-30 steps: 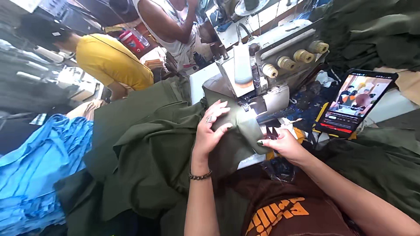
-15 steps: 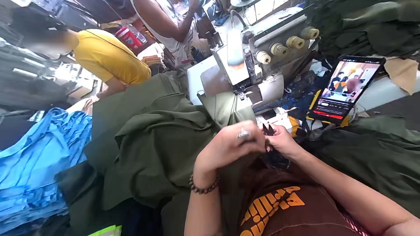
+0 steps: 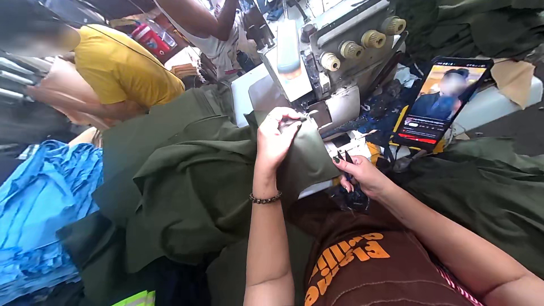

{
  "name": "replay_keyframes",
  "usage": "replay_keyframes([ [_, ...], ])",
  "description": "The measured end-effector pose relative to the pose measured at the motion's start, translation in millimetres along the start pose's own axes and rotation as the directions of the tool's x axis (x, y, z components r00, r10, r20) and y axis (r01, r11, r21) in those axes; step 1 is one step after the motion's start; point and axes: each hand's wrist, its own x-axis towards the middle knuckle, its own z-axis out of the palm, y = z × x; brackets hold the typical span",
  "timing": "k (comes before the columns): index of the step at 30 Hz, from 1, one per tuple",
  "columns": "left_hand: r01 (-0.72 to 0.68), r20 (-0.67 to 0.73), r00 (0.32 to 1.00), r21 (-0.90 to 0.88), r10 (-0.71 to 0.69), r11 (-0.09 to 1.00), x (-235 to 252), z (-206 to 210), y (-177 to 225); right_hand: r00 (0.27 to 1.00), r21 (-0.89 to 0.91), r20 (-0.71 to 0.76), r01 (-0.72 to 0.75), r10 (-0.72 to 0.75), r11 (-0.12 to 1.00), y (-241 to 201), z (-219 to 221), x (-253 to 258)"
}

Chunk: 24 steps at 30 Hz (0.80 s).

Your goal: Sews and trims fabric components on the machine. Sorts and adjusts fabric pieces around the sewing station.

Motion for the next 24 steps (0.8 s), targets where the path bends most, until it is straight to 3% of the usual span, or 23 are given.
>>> replay_keyframes([
  [10,-0.008,0.006,1.0,-0.059,0.009,0.998,1,-5,7,1.0,-0.041,-0.009,0.016,-0.016,0.999,4,-2,-5],
  [17,0.037,0.035,0.999,-0.016,-0.037,0.999,0,-10,-1,0.986,-0.03,-0.142,0.089,-0.093,0.996,4,2,-3],
  [24,0.048,0.026,0.999,0.002,-0.048,0.999,2,-12,0,0.986,-0.006,-0.121,0.114,-0.114,0.993,6,-3,-2],
])
